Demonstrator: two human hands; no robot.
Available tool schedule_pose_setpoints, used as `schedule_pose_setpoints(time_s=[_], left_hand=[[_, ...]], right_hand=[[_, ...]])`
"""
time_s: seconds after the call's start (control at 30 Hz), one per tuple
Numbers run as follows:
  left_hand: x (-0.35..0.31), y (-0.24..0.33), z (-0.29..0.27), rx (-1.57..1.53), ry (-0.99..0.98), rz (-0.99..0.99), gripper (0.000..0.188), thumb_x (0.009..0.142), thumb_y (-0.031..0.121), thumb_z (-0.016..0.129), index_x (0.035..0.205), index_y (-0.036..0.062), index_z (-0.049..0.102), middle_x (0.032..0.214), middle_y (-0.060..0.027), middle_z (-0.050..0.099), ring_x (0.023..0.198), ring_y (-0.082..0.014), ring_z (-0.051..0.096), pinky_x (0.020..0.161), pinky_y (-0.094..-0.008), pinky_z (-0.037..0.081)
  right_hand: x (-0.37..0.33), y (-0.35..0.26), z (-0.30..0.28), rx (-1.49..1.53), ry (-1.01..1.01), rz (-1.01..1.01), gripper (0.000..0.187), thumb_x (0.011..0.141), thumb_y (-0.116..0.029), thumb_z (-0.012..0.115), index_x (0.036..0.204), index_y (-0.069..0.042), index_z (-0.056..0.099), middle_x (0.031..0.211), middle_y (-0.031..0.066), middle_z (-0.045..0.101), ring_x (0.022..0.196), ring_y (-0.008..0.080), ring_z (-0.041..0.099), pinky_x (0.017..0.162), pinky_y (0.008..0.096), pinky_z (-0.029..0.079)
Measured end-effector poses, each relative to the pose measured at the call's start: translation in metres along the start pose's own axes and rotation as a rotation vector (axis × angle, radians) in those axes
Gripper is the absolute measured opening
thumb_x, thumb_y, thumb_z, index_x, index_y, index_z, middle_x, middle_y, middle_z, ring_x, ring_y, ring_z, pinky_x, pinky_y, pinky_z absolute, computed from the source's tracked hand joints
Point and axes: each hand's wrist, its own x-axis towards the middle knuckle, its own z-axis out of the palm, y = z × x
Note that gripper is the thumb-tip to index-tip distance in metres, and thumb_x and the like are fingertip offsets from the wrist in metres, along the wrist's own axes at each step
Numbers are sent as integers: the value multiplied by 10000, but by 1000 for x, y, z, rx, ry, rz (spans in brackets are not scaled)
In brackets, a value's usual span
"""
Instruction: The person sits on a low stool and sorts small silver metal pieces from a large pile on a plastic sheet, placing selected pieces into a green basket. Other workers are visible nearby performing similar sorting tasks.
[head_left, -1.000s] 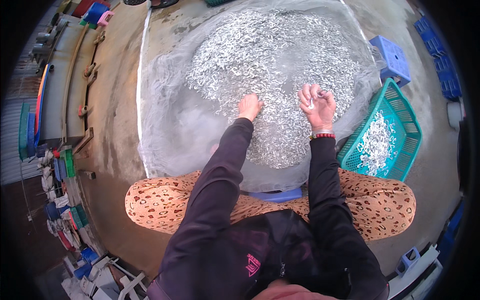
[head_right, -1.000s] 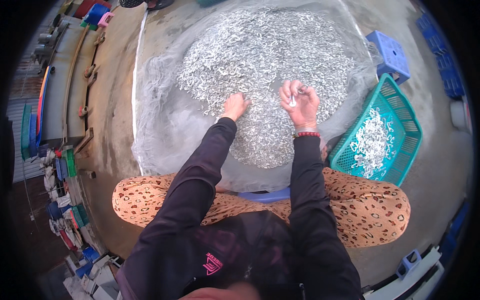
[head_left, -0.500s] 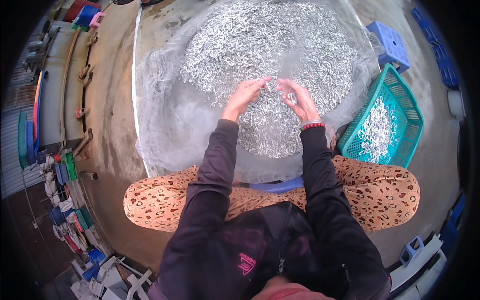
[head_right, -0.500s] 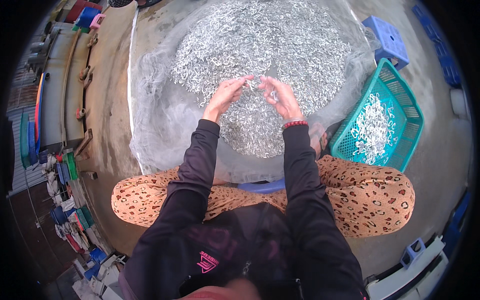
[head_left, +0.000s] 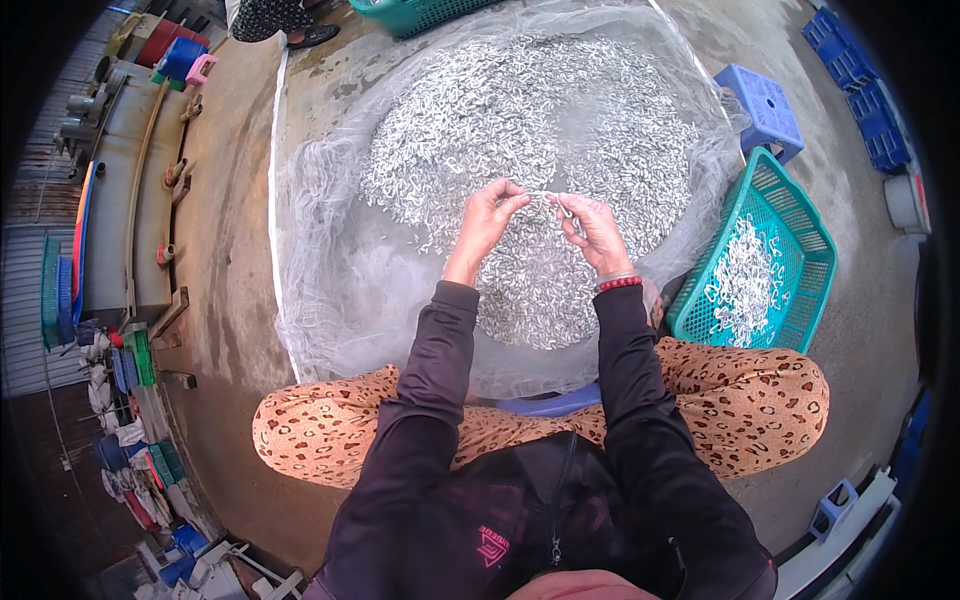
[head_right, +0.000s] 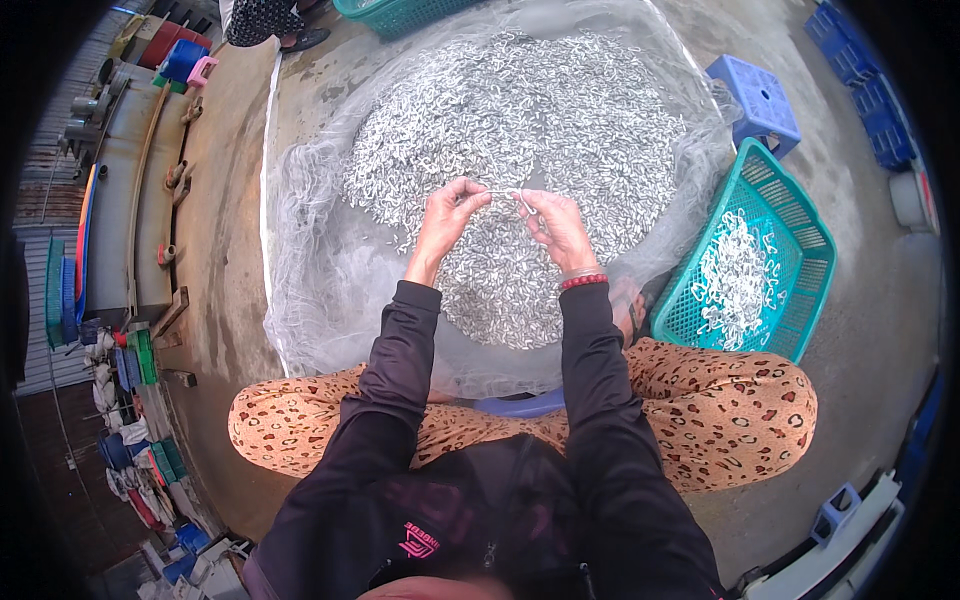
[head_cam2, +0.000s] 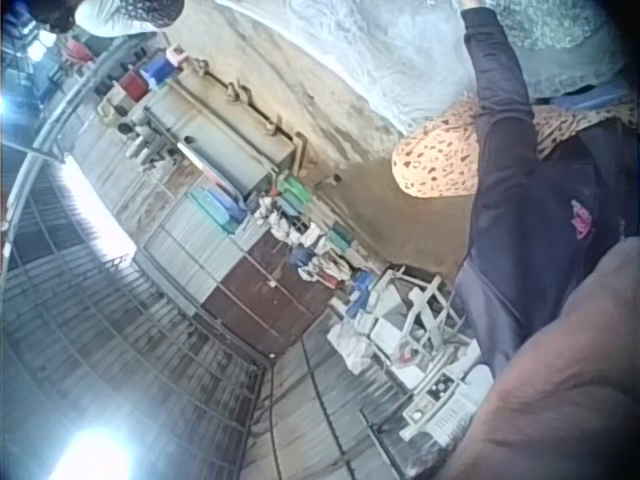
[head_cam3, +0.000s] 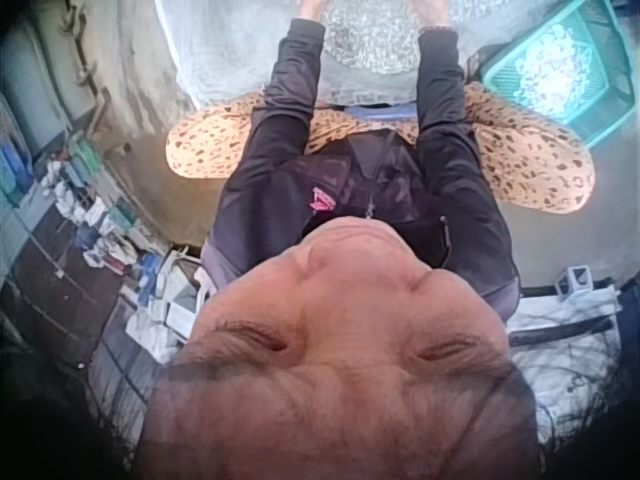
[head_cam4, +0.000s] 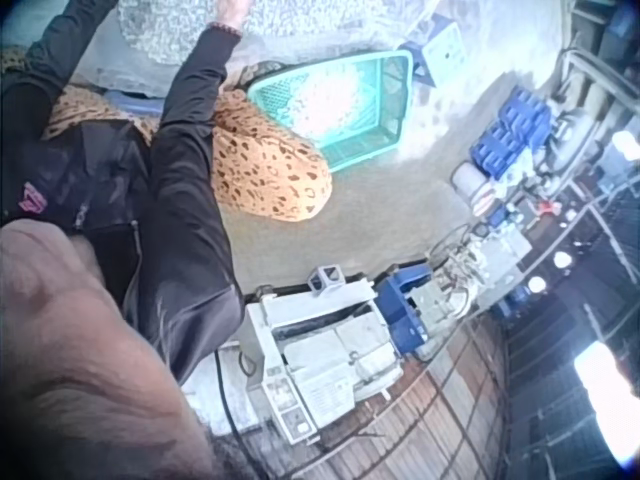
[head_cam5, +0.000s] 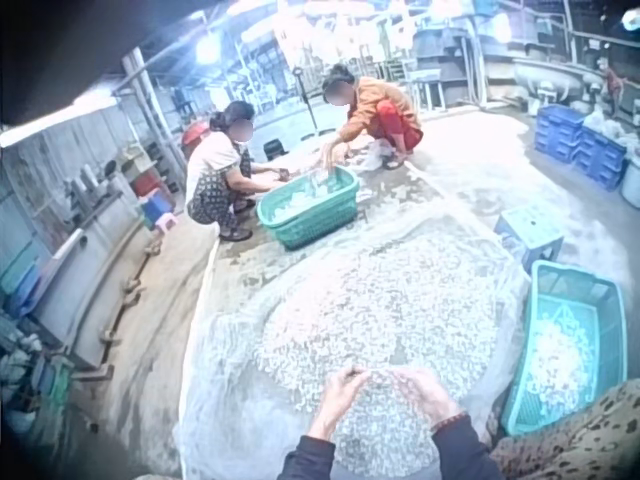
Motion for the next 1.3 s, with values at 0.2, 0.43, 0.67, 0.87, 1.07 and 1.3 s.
schedule_pose_setpoints(time_s=[0.2,0.43,0.67,0.87,1.07,1.3], left_hand=[[1,2,-13,179,-135,214,156,811,174,666,859,31,627,768,-72,635,701,-152,589,661,-297,454],[-10,2,26,139,266,278,170,832,180,646,851,17,600,782,-129,618,727,-282,623,640,-338,463],[-9,18,21,299,71,280,191,866,183,600,860,22,496,777,-158,556,729,-362,564,603,-411,432],[-4,38,5,387,-96,443,169,891,195,559,864,41,496,772,-140,520,743,-359,553,595,-415,427],[-14,64,26,396,-22,378,142,898,171,541,893,38,492,795,-143,524,724,-376,561,579,-438,430],[-21,76,33,396,172,361,99,894,97,506,960,35,467,902,-168,553,740,-407,565,556,-458,436]], right_hand=[[4,-8,-13,-339,-106,-58,170,851,-195,626,896,-44,688,616,-52,532,482,15,411,407,167,263],[-6,-1,26,-184,282,-343,114,867,-146,598,807,-56,633,569,-58,485,437,19,396,373,182,252],[-5,8,27,-348,295,-455,159,855,-145,597,791,-17,666,553,-46,479,467,28,396,415,212,270],[-12,-26,3,-223,94,-110,131,839,-122,596,768,-16,625,543,-46,450,398,31,346,350,196,204],[-25,-50,12,-383,245,-272,141,843,-133,627,830,7,645,616,-1,539,463,50,433,397,191,294],[-28,-21,62,-399,439,-877,178,885,-98,590,980,33,665,847,44,648,795,74,558,680,219,441]])
